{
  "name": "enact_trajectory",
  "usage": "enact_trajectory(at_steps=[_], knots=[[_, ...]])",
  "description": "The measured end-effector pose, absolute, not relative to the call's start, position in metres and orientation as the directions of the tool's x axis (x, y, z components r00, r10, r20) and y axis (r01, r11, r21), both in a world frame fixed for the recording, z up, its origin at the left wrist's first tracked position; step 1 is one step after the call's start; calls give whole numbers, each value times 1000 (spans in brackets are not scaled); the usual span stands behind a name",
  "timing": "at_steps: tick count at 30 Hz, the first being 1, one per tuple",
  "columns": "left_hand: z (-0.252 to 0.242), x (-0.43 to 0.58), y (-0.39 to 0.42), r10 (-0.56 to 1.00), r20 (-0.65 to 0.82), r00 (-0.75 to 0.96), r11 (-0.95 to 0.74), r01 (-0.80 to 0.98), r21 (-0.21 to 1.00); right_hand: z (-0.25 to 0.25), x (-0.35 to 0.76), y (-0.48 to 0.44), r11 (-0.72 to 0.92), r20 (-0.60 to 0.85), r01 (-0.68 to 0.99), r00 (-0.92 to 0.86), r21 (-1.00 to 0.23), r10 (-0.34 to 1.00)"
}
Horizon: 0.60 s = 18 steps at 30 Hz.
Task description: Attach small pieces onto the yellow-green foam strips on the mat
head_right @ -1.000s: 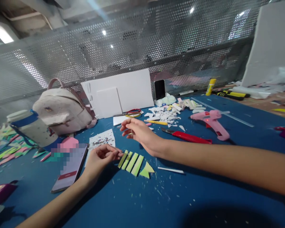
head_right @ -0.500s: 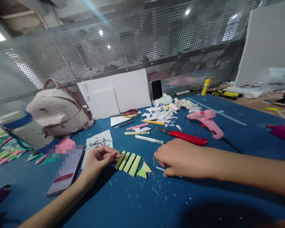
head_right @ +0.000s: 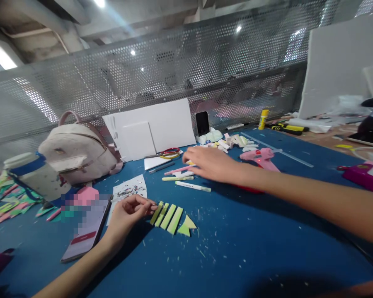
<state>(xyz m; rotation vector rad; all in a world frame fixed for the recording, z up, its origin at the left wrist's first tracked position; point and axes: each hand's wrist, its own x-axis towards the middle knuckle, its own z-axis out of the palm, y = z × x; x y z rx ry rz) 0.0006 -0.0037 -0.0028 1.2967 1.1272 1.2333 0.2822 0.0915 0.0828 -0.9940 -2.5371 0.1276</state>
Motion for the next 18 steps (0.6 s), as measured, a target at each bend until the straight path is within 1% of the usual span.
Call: enact_trajectory(at_steps=[1, 2, 3, 5, 7, 10, 13, 18], knots=[[-2, 1, -4, 995, 85, 53, -85, -3, 996, 79, 271, 88, 761, 305, 550, -702, -343, 644], [-2, 1, -4, 995, 84, 52, -84, -4, 996, 74, 259, 83, 748, 265, 477, -731, -462, 629], [-1, 1, -4, 995, 85, 51, -84, -5, 996, 68, 247, 76, 727, 251, 418, -746, -544, 617], [0, 1, -5, 995, 89, 52, -89, -3, 996, 57, 226, 61, 704, 246, 338, -770, -625, 588], [0, 0, -5, 994, 95, 47, -96, 2, 995, 45, 210, 51, 663, 250, 279, -770, -695, 586], [0, -1, -5, 994, 105, 36, -106, 10, 994, 30, 197, 48, 538, 222, 207, -749, -817, 625], [0, -2, -4, 993, 110, 44, -111, 6, 994, 22, 193, 50, 464, 215, 176, -708, -868, 672], [1, 0, -4, 991, 121, 47, -122, 16, 992, 19, 195, 49, 480, 263, 168, -660, -861, 703]])
